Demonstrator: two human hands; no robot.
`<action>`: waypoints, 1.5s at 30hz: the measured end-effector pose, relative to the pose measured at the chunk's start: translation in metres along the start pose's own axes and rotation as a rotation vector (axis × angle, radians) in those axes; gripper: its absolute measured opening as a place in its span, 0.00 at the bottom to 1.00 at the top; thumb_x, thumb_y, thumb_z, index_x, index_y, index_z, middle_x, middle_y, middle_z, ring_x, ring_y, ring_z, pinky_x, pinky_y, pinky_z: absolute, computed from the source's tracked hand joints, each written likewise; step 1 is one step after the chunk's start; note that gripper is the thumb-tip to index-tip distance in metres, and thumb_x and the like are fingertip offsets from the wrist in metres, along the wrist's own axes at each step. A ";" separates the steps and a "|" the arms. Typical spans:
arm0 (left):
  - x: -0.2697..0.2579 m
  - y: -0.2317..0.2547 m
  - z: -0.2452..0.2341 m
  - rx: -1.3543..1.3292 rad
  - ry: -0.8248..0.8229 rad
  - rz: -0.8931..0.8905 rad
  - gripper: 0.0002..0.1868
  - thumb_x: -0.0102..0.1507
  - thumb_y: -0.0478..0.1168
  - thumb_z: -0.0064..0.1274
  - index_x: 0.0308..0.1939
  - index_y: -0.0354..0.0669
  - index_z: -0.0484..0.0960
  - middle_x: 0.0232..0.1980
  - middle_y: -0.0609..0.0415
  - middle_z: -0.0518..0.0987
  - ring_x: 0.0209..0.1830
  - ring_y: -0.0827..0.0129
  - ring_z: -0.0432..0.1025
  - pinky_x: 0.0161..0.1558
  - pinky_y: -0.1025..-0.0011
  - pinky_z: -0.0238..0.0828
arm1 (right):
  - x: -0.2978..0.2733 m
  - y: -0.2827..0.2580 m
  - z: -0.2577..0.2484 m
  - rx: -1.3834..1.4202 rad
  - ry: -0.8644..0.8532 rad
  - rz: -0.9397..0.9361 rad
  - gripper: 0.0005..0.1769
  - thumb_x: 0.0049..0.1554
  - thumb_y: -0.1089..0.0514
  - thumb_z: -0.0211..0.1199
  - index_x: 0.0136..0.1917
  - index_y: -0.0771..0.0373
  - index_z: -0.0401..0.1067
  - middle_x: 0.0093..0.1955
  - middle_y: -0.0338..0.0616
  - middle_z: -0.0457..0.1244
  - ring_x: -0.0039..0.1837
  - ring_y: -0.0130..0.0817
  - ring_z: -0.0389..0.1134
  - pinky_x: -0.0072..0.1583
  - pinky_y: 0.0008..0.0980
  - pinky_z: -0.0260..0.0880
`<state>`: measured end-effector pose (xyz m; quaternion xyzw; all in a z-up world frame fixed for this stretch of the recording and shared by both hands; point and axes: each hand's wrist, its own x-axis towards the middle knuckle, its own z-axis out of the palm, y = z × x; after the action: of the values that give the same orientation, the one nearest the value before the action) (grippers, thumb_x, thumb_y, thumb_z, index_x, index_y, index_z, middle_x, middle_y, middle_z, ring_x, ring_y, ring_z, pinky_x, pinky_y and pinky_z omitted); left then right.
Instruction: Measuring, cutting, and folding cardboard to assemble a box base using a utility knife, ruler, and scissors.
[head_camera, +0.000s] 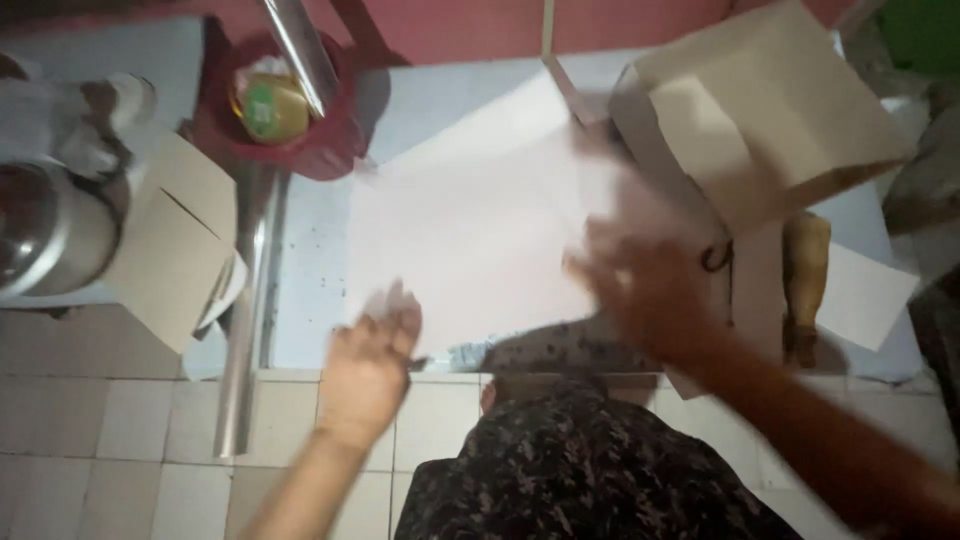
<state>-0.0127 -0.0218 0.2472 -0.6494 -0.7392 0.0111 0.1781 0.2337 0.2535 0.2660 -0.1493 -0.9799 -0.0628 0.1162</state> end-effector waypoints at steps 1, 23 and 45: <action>-0.016 0.016 0.033 0.003 0.101 -0.042 0.30 0.56 0.50 0.59 0.61 0.45 0.79 0.64 0.45 0.79 0.54 0.53 0.76 0.40 0.59 0.71 | -0.022 -0.007 0.044 -0.085 0.059 -0.074 0.22 0.64 0.47 0.54 0.70 0.40 0.73 0.63 0.52 0.68 0.38 0.40 0.69 0.38 0.44 0.66; -0.009 0.009 0.115 -0.634 -1.087 -0.543 0.41 0.66 0.78 0.38 0.62 0.54 0.87 0.62 0.44 0.83 0.68 0.54 0.75 0.66 0.62 0.71 | 0.010 -0.010 0.156 0.454 -0.890 0.025 0.20 0.59 0.47 0.60 0.44 0.66 0.82 0.29 0.53 0.65 0.34 0.42 0.70 0.38 0.46 0.64; 0.009 0.078 0.208 -0.346 -0.369 -0.227 0.52 0.63 0.71 0.52 0.85 0.57 0.51 0.80 0.43 0.64 0.80 0.43 0.58 0.77 0.39 0.49 | 0.051 -0.003 0.174 0.078 -0.796 -0.034 0.33 0.60 0.30 0.52 0.60 0.58 0.77 0.57 0.48 0.74 0.64 0.48 0.72 0.74 0.62 0.53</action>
<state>0.0033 0.0435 0.0352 -0.5704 -0.8180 -0.0172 -0.0727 0.1486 0.2922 0.1101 -0.1414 -0.9522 0.0353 -0.2683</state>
